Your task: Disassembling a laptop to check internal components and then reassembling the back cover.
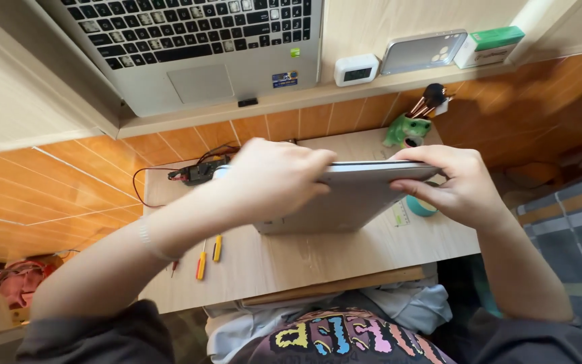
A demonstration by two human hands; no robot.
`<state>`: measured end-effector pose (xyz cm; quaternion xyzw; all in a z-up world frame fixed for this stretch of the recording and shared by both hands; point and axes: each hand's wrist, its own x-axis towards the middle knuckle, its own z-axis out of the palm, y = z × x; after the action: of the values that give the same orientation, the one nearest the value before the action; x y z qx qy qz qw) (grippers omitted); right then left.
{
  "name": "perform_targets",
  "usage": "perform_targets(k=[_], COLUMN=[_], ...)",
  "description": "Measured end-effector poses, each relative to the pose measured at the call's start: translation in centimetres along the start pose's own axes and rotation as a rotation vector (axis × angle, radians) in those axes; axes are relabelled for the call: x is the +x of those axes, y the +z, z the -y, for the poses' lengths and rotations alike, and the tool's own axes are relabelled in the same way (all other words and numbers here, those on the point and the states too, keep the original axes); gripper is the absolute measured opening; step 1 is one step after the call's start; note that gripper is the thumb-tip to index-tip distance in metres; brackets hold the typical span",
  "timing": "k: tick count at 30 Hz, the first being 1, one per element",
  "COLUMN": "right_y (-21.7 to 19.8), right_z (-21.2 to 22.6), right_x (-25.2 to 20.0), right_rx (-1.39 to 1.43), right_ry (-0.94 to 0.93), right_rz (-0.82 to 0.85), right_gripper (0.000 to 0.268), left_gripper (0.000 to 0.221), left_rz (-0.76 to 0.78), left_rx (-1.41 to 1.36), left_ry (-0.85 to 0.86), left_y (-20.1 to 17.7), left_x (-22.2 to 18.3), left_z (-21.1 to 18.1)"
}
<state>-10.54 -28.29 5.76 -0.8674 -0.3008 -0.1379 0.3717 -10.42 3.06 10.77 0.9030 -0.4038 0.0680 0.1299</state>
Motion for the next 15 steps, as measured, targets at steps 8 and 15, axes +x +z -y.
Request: perform_targets(k=[8, 15], right_y=[0.0, 0.7], right_z=[0.5, 1.0], right_x=[0.1, -0.2], right_rx=[-0.018, 0.011], right_ry=[0.108, -0.012], right_rz=[0.104, -0.016], right_gripper=[0.035, 0.033], left_gripper=[0.030, 0.027], left_rz=[0.185, 0.114], left_rx=[-0.016, -0.062], left_ry=[-0.048, -0.089], left_y=[1.3, 1.6], left_x=[2.9, 2.7], left_z=[-2.2, -2.3])
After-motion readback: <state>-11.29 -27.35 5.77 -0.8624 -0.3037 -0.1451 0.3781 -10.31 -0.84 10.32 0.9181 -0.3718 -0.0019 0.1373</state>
